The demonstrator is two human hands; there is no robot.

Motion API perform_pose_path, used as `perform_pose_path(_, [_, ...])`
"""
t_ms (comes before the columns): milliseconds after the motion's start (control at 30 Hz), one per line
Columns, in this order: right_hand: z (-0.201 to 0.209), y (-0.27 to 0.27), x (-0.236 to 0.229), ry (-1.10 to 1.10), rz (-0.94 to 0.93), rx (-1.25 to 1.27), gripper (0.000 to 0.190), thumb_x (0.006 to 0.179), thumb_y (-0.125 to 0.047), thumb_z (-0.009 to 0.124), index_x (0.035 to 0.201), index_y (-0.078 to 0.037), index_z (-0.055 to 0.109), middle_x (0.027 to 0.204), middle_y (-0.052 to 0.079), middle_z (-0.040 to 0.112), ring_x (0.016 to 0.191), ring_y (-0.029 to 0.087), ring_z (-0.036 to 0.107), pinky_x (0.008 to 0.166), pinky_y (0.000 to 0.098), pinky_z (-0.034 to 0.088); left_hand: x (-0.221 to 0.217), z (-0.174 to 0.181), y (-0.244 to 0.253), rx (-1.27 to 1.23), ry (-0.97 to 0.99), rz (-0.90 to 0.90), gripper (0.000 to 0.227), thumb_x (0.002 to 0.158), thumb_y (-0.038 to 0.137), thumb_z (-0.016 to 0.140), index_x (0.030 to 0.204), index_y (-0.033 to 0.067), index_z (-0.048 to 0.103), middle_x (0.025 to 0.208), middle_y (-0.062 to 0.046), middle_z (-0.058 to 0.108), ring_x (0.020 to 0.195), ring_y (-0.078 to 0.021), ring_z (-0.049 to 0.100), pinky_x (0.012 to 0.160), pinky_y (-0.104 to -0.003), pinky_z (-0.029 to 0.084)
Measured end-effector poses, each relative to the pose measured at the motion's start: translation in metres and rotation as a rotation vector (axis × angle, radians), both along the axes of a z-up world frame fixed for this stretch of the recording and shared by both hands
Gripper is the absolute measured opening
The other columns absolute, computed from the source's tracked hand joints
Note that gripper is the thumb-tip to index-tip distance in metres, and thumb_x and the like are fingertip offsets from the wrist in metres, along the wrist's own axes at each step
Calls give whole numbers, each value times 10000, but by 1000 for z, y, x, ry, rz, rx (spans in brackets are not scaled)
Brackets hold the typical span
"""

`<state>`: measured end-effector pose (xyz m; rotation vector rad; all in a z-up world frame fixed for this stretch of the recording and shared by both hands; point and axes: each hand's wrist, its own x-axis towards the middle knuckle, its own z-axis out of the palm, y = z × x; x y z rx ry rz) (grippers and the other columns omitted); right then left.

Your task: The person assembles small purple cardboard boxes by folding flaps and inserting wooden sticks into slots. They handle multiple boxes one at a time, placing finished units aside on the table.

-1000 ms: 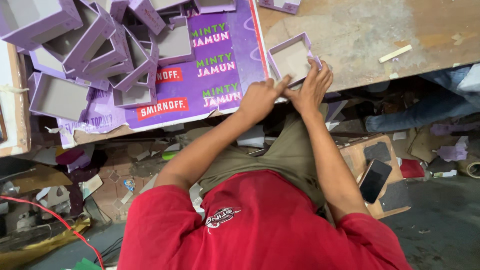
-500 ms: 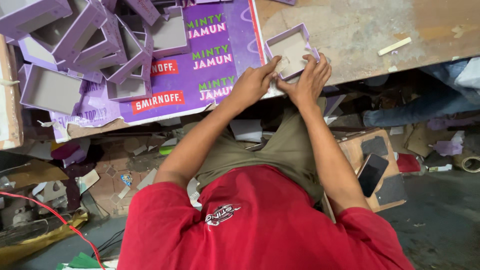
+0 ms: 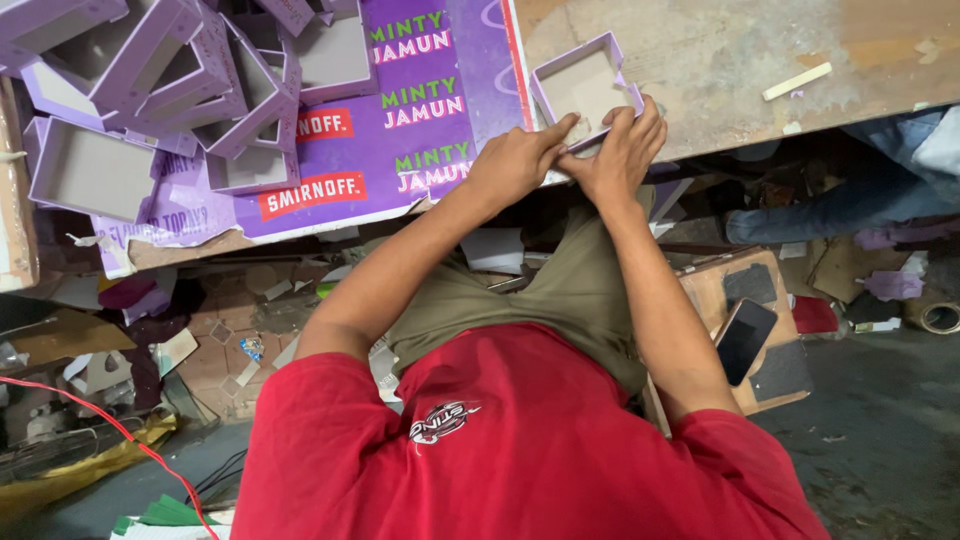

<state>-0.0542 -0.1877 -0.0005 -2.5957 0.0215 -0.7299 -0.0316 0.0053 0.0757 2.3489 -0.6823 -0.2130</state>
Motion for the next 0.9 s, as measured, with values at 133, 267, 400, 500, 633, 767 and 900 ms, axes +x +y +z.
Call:
perform_pose_path(133, [-3,-1,0,10,13,20,836,641,-473,1002,1112,-37,468,1395,311,380,1309,499,372,1141,626,272,7,-13,1,146,-116,-59,476,1036,320,579,1505,320,499,794,-171,728,717,-409,711,641,-529,551])
perform_pose_path(267, [2,-2,-2,53,39,59,792,713,-436,996,1118,-32,449,1400,318,359,1317,513,370,1133,616,317,50,-25,10,263,-355,3,603,971,221,592,1554,273,447,771,-105,728,635,-315,715,531,-470,553])
perform_pose_path(400, [28,-2,-11,113,142,160,746,749,-433,987,1168,-23,525,1455,371,284,1336,559,323,1117,612,320,94,-32,36,459,-263,176,548,1020,170,543,1551,277,456,711,-108,703,583,-271,685,536,-448,559])
perform_pose_path(500, [52,-1,-22,95,218,105,646,732,-385,929,1211,-33,674,1474,405,254,1311,605,279,1079,630,283,87,-34,50,217,-141,278,455,1063,257,551,1516,259,508,657,-147,680,540,-280,657,550,-464,533])
perform_pose_path(633, [61,13,-24,176,322,-67,389,886,-308,809,1177,-57,752,1300,191,566,1262,408,465,1205,676,199,59,-24,54,-136,-178,308,440,1054,268,587,1484,194,536,761,-137,716,597,-271,679,575,-438,559])
perform_pose_path(767, [55,19,-12,148,306,0,233,982,-255,725,1105,-64,778,985,93,687,1072,271,590,1220,619,270,33,12,50,-214,-145,114,448,1039,263,599,1480,202,551,801,-155,726,646,-315,690,627,-458,559])
perform_pose_path(900, [38,22,-15,261,474,968,475,1062,-472,600,1121,-8,682,979,-4,635,899,80,541,853,288,445,14,45,43,-134,-362,-93,450,1030,287,622,1465,183,576,789,-140,717,676,-343,682,609,-492,517])
